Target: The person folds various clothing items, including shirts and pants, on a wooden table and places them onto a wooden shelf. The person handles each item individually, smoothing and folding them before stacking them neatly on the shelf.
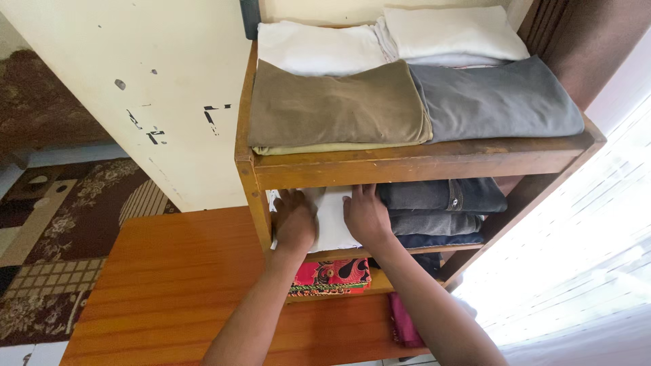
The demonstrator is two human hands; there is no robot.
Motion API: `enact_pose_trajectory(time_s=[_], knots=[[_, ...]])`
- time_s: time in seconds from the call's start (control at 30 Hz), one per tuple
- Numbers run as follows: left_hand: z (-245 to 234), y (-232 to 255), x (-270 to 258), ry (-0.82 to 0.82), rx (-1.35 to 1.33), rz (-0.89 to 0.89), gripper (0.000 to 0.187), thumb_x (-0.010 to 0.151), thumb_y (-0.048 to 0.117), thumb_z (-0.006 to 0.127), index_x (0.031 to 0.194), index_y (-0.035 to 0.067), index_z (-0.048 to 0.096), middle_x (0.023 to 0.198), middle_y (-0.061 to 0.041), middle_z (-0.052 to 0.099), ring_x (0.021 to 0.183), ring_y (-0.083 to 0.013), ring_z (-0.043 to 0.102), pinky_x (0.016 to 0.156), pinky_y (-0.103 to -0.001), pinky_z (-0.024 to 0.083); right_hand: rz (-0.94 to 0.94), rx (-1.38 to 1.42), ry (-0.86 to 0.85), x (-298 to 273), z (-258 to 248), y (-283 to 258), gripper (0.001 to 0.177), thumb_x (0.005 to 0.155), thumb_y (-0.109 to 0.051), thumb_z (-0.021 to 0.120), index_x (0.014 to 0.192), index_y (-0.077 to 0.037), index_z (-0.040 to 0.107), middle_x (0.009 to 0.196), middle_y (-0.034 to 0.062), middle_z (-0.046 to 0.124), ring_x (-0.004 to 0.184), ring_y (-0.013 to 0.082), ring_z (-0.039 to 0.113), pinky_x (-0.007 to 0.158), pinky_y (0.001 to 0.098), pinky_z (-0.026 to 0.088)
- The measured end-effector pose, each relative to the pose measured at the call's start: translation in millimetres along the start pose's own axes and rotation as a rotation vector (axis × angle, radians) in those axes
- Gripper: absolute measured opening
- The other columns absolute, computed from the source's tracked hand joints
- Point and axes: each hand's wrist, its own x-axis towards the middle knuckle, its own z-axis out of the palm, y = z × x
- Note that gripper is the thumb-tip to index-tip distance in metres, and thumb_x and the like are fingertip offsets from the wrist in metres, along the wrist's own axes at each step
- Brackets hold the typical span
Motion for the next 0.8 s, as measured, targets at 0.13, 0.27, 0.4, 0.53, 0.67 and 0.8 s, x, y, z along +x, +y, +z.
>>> enact_pose_trajectory(time_s=[0.13,0.27,0.4,0.53,0.67,0.8], knots=[[-3,-7,4,-0.123,-0.302,-0.065,0.042,0.095,0.011,0.056,0.133,-0.009,0.053,0.134,-0.031,0.052,0.12,-0.0424,0.054,0.095,-0.057,0.048,0.208,-0.003,-0.202,-3,-8,-9,0.058,0.1,-0.024,0.051,0.151,-0.003,0.035,0.15,0.0324,0.037,0.112,0.0471,0.061,0.089,0.0535,0.057],[-14,-9,2,0.053,-0.415,0.088,0.04,0.091,0.014,0.056,0.128,-0.002,0.056,0.139,-0.029,0.05,0.133,-0.0455,0.044,0.117,-0.063,0.028,-0.19,-0.326,0.161,-14,7,-14,0.061,0.094,-0.032,0.055,0.142,0.003,0.043,0.142,0.0329,0.044,0.132,0.0488,0.046,0.113,0.0563,0.036],[-20,3,-3,0.042,-0.276,0.342,0.051,0.085,0.012,0.053,0.134,-0.001,0.053,0.145,-0.02,0.05,0.143,-0.0392,0.039,0.12,-0.058,0.024,-0.33,-0.252,0.067,-19,23,-14,0.055,0.096,-0.031,0.049,0.142,0.0,0.051,0.147,0.0257,0.049,0.141,0.0429,0.041,0.121,0.056,0.021],[-10,-4,6,-0.274,-0.215,0.102,0.051,0.104,0.031,0.043,0.146,0.002,0.044,0.153,-0.021,0.041,0.147,-0.0368,0.033,0.125,-0.058,0.017,-0.388,-0.025,-0.047,-7,33,6,0.053,0.101,-0.038,0.051,0.136,0.0,0.06,0.145,0.0253,0.055,0.141,0.0405,0.043,0.122,0.051,0.022],[0,0,15,-0.229,-0.13,0.014,0.069,0.102,0.043,0.041,0.153,-0.002,0.031,0.159,-0.023,0.032,0.149,-0.0386,0.025,0.12,-0.064,0.013,-0.334,0.007,-0.066,0,34,13,0.055,0.1,-0.039,0.055,0.136,0.002,0.06,0.143,0.026,0.055,0.14,0.0411,0.043,0.12,0.0498,0.024],[3,1,18,-0.22,-0.131,-0.01,0.072,0.099,0.043,0.042,0.154,-0.001,0.026,0.159,-0.023,0.029,0.149,-0.0382,0.022,0.118,-0.066,0.01,-0.293,0.045,0.019,-8,27,6,0.052,0.099,-0.039,0.055,0.133,0.0,0.062,0.14,0.0225,0.059,0.139,0.0393,0.047,0.122,0.0467,0.03]])
